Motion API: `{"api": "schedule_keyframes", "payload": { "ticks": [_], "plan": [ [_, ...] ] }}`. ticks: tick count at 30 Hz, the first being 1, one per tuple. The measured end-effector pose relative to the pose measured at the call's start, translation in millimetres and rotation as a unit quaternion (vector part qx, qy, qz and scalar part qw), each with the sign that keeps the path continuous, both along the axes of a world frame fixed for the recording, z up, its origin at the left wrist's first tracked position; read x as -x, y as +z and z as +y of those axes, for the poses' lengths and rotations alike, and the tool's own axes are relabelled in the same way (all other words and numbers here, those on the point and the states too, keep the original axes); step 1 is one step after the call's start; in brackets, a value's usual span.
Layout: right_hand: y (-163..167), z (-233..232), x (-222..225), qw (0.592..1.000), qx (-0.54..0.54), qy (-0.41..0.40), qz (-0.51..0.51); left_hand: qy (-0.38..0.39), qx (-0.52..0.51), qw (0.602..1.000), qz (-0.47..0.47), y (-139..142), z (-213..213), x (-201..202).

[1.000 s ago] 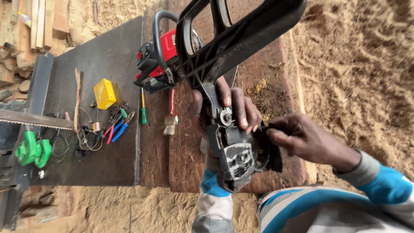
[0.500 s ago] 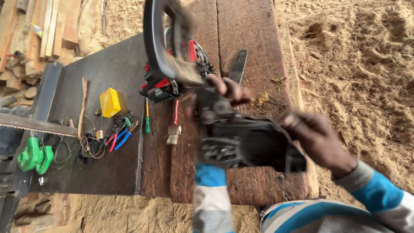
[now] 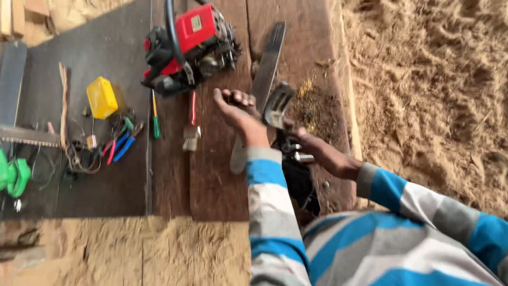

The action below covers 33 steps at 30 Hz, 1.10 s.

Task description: The person uses a T-handle wrench to loosen and tighten bolts on a chainsaw bar assembly. They repeatedly remove and reattach the bar and chain guard, adjusting the chain tensioner and inspecting the internal mechanism on a wooden workbench.

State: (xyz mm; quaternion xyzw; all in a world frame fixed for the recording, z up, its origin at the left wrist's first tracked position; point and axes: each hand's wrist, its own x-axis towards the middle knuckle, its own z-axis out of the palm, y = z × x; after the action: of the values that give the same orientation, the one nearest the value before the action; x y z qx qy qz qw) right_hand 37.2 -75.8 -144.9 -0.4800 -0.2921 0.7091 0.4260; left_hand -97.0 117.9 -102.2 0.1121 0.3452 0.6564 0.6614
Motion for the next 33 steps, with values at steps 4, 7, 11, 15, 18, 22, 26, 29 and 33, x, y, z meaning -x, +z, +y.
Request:
{"api": "schedule_keyframes", "payload": {
  "ticks": [4, 7, 11, 15, 18, 22, 26, 29, 33],
  "plan": [
    [8.3, 4.1, 7.9, 0.989, -0.069, 0.063, -0.117, -0.006, -0.011, 0.999, 0.031, -9.0, 1.6, -11.9],
    [13.9, -1.6, 17.2, 0.945, -0.107, 0.125, -0.283, -0.016, -0.090, 0.955, 0.284, -24.5, -11.4, 7.2],
    [11.3, -11.3, 26.7, 0.924, -0.067, 0.180, -0.331, -0.154, -0.138, 0.749, 0.629, -48.8, -45.8, 58.2],
    [3.9, -14.9, 35.7, 0.915, -0.034, 0.154, -0.371, -0.250, -0.183, 0.481, 0.820, -66.0, -76.6, 76.5],
    [0.1, -14.6, 39.9, 0.930, -0.058, 0.131, -0.338, -0.355, -0.098, 0.477, 0.798, -69.9, -83.2, 62.4],
    [0.1, -15.1, 33.9, 0.933, -0.048, 0.125, -0.335, -0.312, -0.065, 0.578, 0.751, -59.3, -79.1, 53.8],
    [14.9, -15.1, 11.9, 0.918, -0.168, -0.032, -0.357, -0.159, -0.145, 0.805, 0.553, -29.2, -75.6, 60.7],
    [42.3, -7.9, -5.0, 0.902, -0.177, -0.168, -0.357, -0.174, 0.011, 0.913, 0.370, 6.5, -75.0, 59.7],
    [95.8, 6.4, -15.0, 0.741, -0.422, -0.267, -0.450, -0.016, -0.094, 0.889, 0.448, 57.8, -88.6, 46.6]
  ]
}}
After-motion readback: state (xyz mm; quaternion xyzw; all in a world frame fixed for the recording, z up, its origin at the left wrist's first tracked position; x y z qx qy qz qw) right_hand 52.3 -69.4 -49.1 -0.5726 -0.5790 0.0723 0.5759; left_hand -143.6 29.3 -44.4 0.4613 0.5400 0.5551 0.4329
